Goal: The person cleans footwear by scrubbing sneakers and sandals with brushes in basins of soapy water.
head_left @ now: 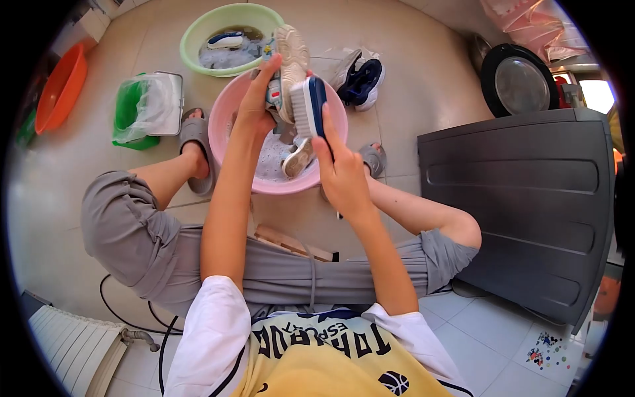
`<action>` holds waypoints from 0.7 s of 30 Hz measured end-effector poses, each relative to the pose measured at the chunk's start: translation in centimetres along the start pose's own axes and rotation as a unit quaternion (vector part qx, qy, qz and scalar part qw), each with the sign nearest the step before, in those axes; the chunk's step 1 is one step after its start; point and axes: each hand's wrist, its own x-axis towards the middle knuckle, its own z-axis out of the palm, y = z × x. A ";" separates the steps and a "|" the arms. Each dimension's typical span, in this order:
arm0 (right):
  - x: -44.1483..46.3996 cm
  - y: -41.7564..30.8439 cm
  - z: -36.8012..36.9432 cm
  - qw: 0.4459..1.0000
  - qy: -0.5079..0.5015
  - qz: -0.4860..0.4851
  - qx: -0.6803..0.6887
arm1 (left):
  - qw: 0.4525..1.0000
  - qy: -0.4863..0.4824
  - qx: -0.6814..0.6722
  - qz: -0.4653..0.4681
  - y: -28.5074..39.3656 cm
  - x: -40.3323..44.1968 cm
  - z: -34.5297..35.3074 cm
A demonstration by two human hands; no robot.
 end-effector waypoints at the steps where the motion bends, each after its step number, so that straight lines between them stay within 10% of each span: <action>1: 1.9 1.4 0.3 0.994 0.055 -0.087 -0.028 | 1.000 0.018 0.012 0.023 -0.6 0.0 -0.1; 2: 3.9 2.7 0.5 0.977 0.115 -0.168 -0.064 | 0.997 0.008 0.069 0.029 -0.8 -0.2 0.5; 7: 9.2 -3.5 -3.3 0.989 -0.030 0.144 -0.011 | 0.997 -0.021 0.070 0.010 0.1 -1.4 2.0; 11: 3.4 0.1 -0.1 0.997 -0.023 -0.066 -0.010 | 0.997 0.035 -0.027 0.056 -0.1 0.1 -1.1; 21: 7.8 -2.2 -2.1 0.997 0.014 0.019 -0.071 | 0.999 -0.017 -0.021 0.037 -0.3 -0.1 2.0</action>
